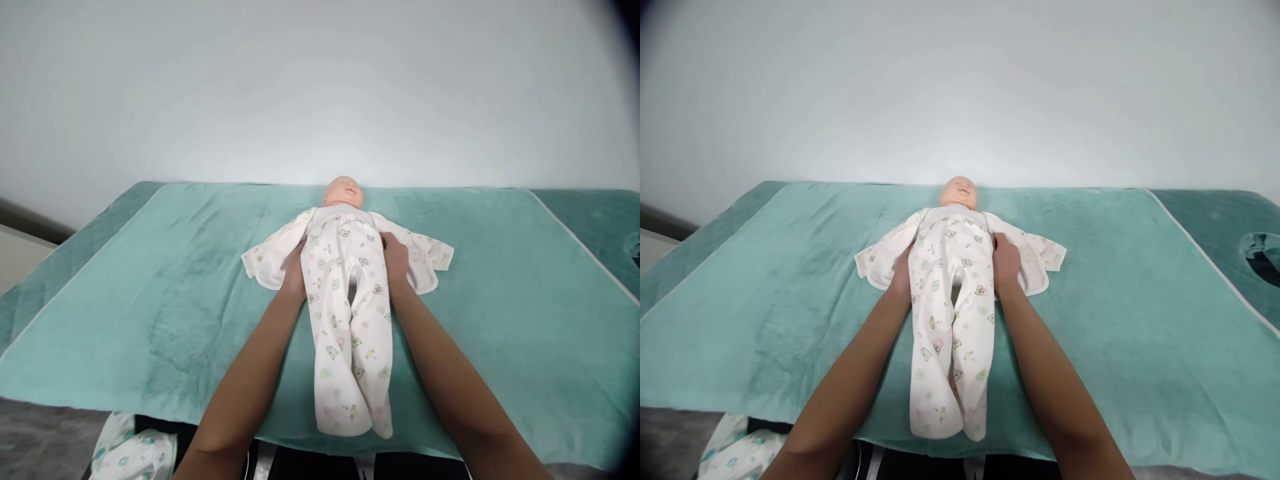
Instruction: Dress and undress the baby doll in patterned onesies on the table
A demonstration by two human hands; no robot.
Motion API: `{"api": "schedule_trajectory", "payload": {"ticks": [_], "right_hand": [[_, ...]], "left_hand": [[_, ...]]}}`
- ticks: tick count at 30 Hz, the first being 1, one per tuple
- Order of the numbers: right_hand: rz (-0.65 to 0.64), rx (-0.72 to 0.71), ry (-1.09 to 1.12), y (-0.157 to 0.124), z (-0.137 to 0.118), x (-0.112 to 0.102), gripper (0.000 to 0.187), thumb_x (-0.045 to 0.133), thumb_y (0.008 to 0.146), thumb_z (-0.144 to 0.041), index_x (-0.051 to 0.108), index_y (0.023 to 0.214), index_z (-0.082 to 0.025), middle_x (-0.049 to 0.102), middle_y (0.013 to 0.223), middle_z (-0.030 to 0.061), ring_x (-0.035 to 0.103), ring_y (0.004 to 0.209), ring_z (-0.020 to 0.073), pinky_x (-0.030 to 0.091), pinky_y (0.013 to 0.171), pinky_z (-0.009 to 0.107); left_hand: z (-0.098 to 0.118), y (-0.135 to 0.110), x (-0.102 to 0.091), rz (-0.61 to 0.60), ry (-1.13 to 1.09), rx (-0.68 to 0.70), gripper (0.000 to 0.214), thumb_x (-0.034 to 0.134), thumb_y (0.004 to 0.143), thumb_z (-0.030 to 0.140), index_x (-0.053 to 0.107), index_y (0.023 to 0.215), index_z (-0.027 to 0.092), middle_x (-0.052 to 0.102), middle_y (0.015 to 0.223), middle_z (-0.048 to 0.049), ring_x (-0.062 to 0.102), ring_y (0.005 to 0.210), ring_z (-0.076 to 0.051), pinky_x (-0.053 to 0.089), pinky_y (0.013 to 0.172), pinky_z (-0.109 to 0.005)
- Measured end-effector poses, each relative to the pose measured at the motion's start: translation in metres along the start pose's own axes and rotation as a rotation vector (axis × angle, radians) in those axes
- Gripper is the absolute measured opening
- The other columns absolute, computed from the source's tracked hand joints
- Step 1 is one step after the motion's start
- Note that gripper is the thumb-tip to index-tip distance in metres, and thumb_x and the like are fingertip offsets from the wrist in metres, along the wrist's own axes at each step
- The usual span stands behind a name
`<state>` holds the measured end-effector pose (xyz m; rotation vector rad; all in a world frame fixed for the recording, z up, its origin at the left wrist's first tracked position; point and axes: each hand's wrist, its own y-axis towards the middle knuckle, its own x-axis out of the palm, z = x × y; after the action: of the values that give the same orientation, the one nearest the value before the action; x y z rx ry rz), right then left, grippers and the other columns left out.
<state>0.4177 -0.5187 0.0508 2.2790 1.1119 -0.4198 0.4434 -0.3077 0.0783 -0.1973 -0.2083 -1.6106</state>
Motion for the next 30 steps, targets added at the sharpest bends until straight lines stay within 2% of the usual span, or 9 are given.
{"api": "schedule_trajectory", "payload": {"ticks": [3,6,9,12,15,17,20,23,30], "right_hand": [[0.026,0.009,0.133,-0.006,-0.005,-0.006,0.035,0.047,0.093,-0.047,0.066,0.085,-0.018,0.069,0.086,0.0052,0.056,0.079,0.0207,0.039,0.075,0.032],[0.057,0.025,0.214,-0.040,-0.010,-0.029,0.035,0.050,0.093,-0.050,0.062,0.082,-0.020,0.064,0.076,0.0008,0.055,0.074,0.0178,0.039,0.072,0.029],[-0.089,-0.047,0.216,-0.107,-0.011,-0.063,0.032,0.054,0.093,-0.047,0.056,0.076,-0.020,0.055,0.068,-0.0013,0.050,0.067,0.0158,0.038,0.066,0.028],[-0.451,-0.223,0.267,-0.185,-0.010,-0.089,0.020,0.060,0.090,-0.039,0.057,0.081,-0.021,0.057,0.079,0.0007,0.053,0.071,0.0164,0.044,0.068,0.030],[-0.506,-0.283,0.196,-0.240,-0.012,-0.096,0.029,0.074,0.079,-0.034,0.058,0.100,-0.023,0.059,0.102,0.0049,0.059,0.087,0.0203,0.050,0.077,0.033],[-0.473,-0.321,0.107,-0.256,-0.016,-0.094,0.030,0.070,0.081,-0.027,0.057,0.108,-0.023,0.056,0.113,0.0080,0.059,0.099,0.0233,0.052,0.084,0.037],[-0.478,-0.403,-0.008,-0.255,-0.021,-0.095,0.027,0.056,0.088,-0.018,0.057,0.114,-0.023,0.054,0.117,0.0099,0.059,0.105,0.0250,0.053,0.087,0.040],[-0.480,-0.449,-0.097,-0.244,-0.021,-0.110,0.029,0.051,0.087,-0.013,0.059,0.112,-0.023,0.054,0.114,0.0092,0.061,0.099,0.0237,0.054,0.082,0.037],[-0.334,-0.538,-0.169,-0.264,-0.015,-0.140,0.037,0.040,0.082,-0.003,0.063,0.102,-0.024,0.059,0.103,0.0077,0.061,0.084,0.0205,0.050,0.068,0.032]], "left_hand": [[-0.001,-0.011,-0.007,-0.012,0.051,0.000,0.035,0.072,0.081,0.037,0.071,0.110,0.016,0.072,0.110,-0.0094,0.064,0.106,-0.030,0.053,0.093,-0.045],[0.001,-0.044,-0.021,0.035,0.102,0.071,0.036,0.068,0.083,0.038,0.069,0.115,0.020,0.068,0.123,-0.0071,0.061,0.115,-0.026,0.052,0.096,-0.038],[-0.001,-0.107,-0.045,0.092,0.190,0.045,0.035,0.062,0.089,0.046,0.066,0.113,0.022,0.067,0.120,-0.0072,0.062,0.110,-0.022,0.052,0.096,-0.037],[-0.012,-0.185,-0.062,0.009,0.380,0.054,0.032,0.058,0.092,0.046,0.063,0.110,0.021,0.066,0.112,-0.0076,0.063,0.105,-0.021,0.052,0.096,-0.038],[-0.031,-0.246,-0.057,-0.054,0.588,0.211,0.050,0.069,0.085,0.039,0.053,0.131,0.025,0.054,0.129,-0.0095,0.056,0.121,-0.024,0.051,0.102,-0.041],[-0.042,-0.268,-0.046,-0.028,0.775,0.337,0.061,0.072,0.083,0.033,0.049,0.139,0.028,0.044,0.136,-0.0110,0.052,0.126,-0.026,0.051,0.103,-0.042],[-0.046,-0.273,-0.040,0.002,1.006,0.539,0.047,0.067,0.087,0.026,0.056,0.133,0.027,0.043,0.133,-0.0122,0.055,0.120,-0.027,0.054,0.097,-0.044],[-0.032,-0.261,-0.056,0.001,1.163,0.710,0.030,0.061,0.087,0.016,0.065,0.116,0.025,0.051,0.128,-0.0112,0.056,0.116,-0.028,0.054,0.093,-0.044],[-0.017,-0.262,-0.092,0.109,1.209,0.822,0.022,0.060,0.084,0.008,0.066,0.100,0.022,0.058,0.117,-0.0100,0.059,0.105,-0.025,0.055,0.084,-0.038]]}}
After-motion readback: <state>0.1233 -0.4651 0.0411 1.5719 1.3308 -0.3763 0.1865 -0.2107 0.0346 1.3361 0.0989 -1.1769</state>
